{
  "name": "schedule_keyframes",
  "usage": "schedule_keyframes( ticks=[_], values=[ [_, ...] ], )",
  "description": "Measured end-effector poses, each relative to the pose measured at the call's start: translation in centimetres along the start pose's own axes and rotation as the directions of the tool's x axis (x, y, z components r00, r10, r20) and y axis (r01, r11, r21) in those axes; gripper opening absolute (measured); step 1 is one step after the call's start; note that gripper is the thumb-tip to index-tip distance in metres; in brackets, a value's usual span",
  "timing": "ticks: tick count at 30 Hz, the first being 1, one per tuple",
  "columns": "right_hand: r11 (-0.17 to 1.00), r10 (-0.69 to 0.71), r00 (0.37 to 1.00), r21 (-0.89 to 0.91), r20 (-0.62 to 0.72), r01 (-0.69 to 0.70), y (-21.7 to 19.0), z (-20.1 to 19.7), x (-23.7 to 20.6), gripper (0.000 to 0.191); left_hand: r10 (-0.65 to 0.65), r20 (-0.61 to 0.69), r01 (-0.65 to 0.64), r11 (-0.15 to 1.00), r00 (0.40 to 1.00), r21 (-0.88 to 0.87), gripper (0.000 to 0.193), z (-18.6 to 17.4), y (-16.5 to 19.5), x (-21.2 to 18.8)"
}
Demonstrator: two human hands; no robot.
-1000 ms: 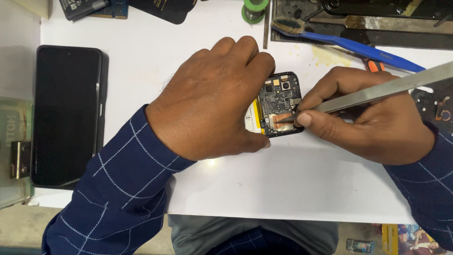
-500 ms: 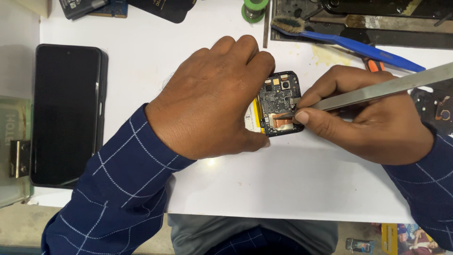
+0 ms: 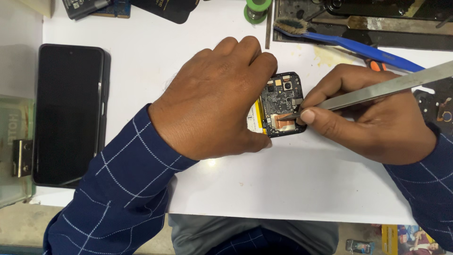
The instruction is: The person cleans the exposed motherboard of a disassembled smartphone, scrubbing it with a brush and an eraser-like block, then uses a flat metal tool to pry and scrape components on the board and uses tweezers to work on small parts near the battery.
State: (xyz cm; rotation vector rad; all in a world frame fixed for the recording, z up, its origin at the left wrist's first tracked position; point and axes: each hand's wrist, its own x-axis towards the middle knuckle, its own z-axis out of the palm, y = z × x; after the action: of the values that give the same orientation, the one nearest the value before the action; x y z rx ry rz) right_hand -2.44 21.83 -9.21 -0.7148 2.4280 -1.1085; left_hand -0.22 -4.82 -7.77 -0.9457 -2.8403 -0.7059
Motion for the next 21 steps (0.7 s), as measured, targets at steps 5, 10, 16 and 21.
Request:
schedule_keyframes(
  ticks=[5, 10, 16, 21],
  values=[
    [1.000, -0.001, 1.000, -0.018, 0.016, 0.001, -0.23, -0.22, 0.04, 0.014, -0.002, 0.005, 0.002, 1.000, 1.000, 0.003, 0.084, 0.01, -0.04, 0.00],
    [1.000, 0.028, 0.999, 0.003, -0.020, -0.028, -0.03, -0.10, -0.02, 0.013, 0.002, 0.001, -0.002, 1.000, 1.000, -0.007, 0.083, 0.00, -0.01, 0.02],
    [1.000, -0.005, 1.000, 0.005, -0.016, 0.005, -0.04, -0.14, -0.05, 0.013, 0.010, -0.005, -0.010, 1.000, 1.000, -0.003, 0.084, 0.03, -0.12, -0.04],
    [0.999, -0.047, 0.999, 0.008, -0.018, 0.047, -0.28, -0.15, 0.03, 0.012, 0.010, -0.006, -0.010, 1.000, 1.000, 0.000, 0.085, 0.07, -0.09, -0.05]
  ],
)
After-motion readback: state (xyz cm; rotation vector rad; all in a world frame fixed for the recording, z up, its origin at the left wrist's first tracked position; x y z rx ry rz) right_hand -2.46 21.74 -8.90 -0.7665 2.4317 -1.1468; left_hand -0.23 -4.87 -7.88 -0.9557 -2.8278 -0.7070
